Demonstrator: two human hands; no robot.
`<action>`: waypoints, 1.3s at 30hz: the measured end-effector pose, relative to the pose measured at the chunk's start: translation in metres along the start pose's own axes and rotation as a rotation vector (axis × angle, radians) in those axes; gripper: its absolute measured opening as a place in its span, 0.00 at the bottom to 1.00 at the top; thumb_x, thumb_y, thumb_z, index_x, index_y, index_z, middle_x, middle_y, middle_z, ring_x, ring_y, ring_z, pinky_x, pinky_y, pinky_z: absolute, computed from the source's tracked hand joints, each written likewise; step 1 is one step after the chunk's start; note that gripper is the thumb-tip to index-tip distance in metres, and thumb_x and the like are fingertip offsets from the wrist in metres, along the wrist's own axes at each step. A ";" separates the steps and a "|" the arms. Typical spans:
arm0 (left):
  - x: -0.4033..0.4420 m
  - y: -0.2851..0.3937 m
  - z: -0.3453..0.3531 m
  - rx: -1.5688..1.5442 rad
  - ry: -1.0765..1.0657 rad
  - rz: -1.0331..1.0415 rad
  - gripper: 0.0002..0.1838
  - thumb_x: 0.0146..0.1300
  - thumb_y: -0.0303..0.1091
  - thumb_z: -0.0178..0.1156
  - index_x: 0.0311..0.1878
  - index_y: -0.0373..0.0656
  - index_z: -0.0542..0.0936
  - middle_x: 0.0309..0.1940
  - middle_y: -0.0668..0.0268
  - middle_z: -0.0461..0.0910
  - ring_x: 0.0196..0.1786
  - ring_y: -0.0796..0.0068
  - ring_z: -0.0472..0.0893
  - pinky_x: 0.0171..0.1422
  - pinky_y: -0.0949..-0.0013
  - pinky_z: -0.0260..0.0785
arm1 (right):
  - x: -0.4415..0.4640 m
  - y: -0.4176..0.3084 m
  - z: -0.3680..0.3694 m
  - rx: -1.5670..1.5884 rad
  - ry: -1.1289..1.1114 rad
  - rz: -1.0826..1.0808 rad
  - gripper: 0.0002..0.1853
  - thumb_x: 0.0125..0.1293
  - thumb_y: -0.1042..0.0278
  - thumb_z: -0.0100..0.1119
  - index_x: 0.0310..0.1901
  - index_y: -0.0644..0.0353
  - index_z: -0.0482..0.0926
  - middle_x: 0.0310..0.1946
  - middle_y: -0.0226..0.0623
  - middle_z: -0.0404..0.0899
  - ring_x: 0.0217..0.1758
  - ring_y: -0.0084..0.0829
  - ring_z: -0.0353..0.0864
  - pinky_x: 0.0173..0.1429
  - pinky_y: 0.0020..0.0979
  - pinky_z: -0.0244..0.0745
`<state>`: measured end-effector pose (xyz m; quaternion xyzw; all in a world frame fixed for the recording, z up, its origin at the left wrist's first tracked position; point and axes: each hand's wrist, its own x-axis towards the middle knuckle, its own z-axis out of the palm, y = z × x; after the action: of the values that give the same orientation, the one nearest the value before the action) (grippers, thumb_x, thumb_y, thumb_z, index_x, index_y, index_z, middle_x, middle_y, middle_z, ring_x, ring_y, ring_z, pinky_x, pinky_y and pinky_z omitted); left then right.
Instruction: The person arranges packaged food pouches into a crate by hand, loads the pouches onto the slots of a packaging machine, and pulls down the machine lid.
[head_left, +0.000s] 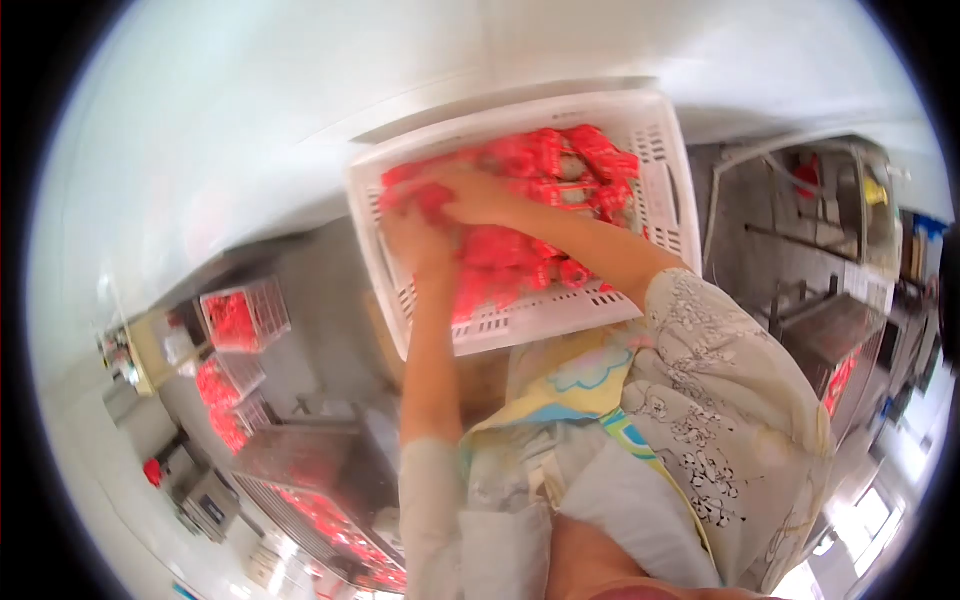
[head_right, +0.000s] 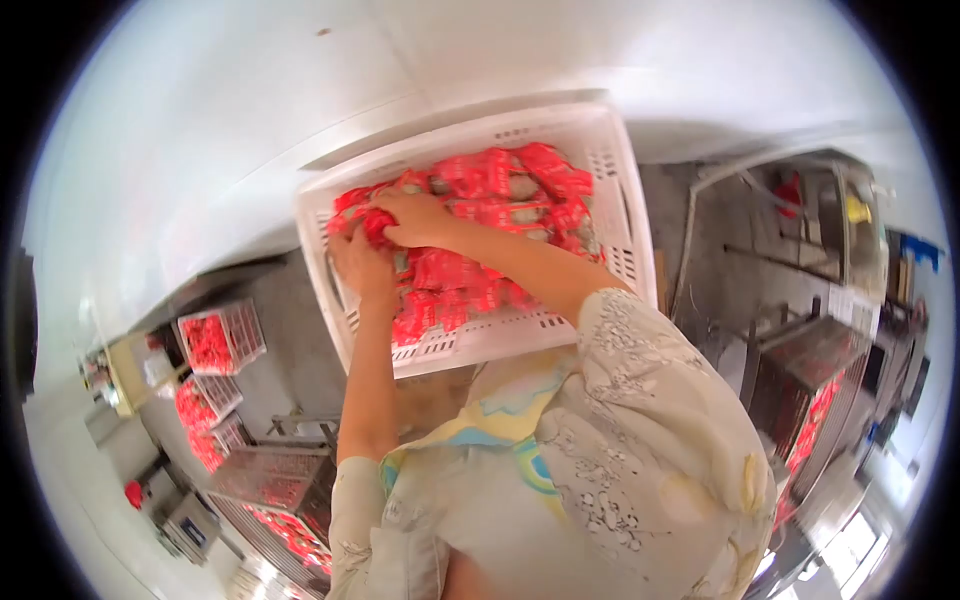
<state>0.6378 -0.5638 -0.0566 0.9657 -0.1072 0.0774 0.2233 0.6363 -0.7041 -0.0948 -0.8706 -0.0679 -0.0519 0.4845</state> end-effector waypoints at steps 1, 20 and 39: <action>-0.003 0.014 -0.017 0.121 -0.036 0.072 0.23 0.43 0.29 0.68 0.48 0.46 0.81 0.50 0.52 0.72 0.55 0.49 0.69 0.58 0.50 0.62 | -0.004 -0.005 -0.001 0.000 0.019 0.026 0.24 0.53 0.65 0.55 0.55 0.53 0.75 0.58 0.35 0.72 0.58 0.43 0.73 0.58 0.42 0.72; 0.011 0.019 -0.037 -0.273 -0.238 0.341 0.38 0.49 0.34 0.68 0.65 0.40 0.65 0.54 0.51 0.71 0.59 0.50 0.70 0.61 0.55 0.65 | -0.015 -0.053 -0.015 0.130 0.113 0.165 0.42 0.55 0.60 0.64 0.69 0.60 0.55 0.59 0.54 0.68 0.56 0.48 0.74 0.56 0.41 0.71; 0.021 -0.007 -0.023 -0.343 -0.292 0.361 0.14 0.47 0.18 0.61 0.39 0.39 0.76 0.40 0.58 0.74 0.43 0.54 0.75 0.45 0.60 0.69 | -0.164 0.047 -0.136 -1.161 0.063 0.600 0.38 0.51 0.70 0.64 0.65 0.66 0.62 0.44 0.44 0.77 0.53 0.40 0.75 0.49 0.39 0.75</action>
<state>0.6580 -0.5508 -0.0353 0.8801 -0.3199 -0.0431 0.3483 0.4794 -0.8552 -0.0879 -0.9699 0.2312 0.0318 -0.0690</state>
